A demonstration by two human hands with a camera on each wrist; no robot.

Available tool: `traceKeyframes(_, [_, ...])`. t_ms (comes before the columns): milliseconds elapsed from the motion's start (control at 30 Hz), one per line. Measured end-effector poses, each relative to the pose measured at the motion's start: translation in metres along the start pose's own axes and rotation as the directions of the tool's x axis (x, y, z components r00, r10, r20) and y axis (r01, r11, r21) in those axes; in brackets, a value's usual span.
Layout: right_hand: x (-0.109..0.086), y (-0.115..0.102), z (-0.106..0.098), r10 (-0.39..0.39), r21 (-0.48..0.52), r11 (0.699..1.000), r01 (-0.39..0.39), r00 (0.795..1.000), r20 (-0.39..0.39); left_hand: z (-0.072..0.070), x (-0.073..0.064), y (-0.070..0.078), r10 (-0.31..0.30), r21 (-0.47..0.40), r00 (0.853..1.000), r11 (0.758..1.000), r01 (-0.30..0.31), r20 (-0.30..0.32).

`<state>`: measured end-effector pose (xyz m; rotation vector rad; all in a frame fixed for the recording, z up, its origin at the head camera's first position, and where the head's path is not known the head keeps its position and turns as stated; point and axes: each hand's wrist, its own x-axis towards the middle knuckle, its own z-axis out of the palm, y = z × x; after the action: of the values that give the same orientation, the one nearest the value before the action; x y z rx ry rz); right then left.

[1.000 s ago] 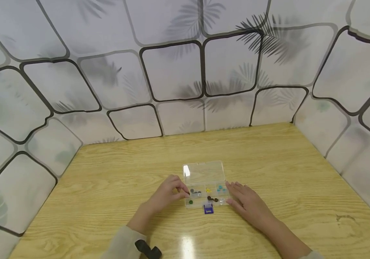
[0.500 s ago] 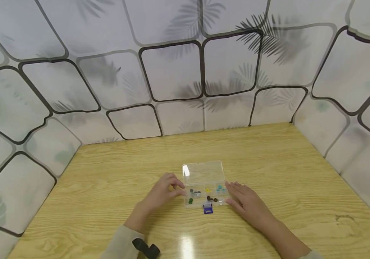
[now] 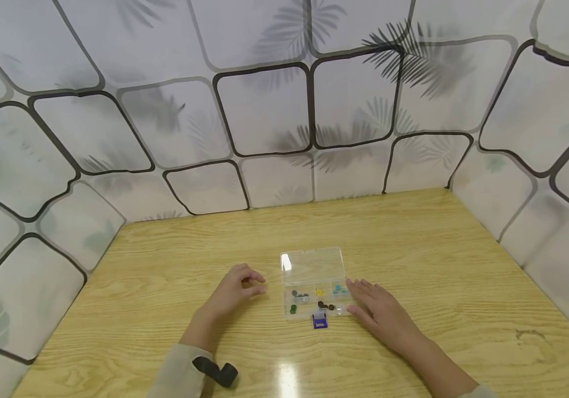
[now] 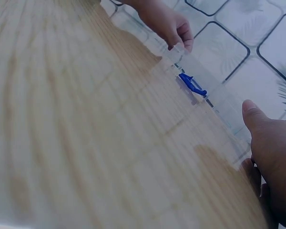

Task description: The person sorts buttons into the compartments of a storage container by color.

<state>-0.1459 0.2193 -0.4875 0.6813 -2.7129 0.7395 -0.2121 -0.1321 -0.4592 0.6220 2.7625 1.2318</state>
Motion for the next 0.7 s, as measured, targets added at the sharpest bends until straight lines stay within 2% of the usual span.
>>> traceKeyframes(267, [0.000, 0.000, 0.000, 0.018, -0.001, 1.000, -0.018, 1.000, 0.026, 0.000, -0.002, -0.008, -0.005, 0.048, 1.000, 0.999, 0.004, 0.006])
traceKeyframes(500, [0.001, -0.001, 0.000, 0.007, 0.002, 1.000, -0.007, 1.000, 0.013, 0.001, -0.004, -0.012, 0.014, 0.061, 1.000, 0.998, -0.015, 0.004])
traceKeyframes(700, [0.001, 0.000, 0.000, 0.000, 0.010, 1.000, 0.000, 1.000, 0.009, 0.003, -0.003, -0.010, 0.041, 0.146, 0.999, 0.988, -0.045, 0.029])
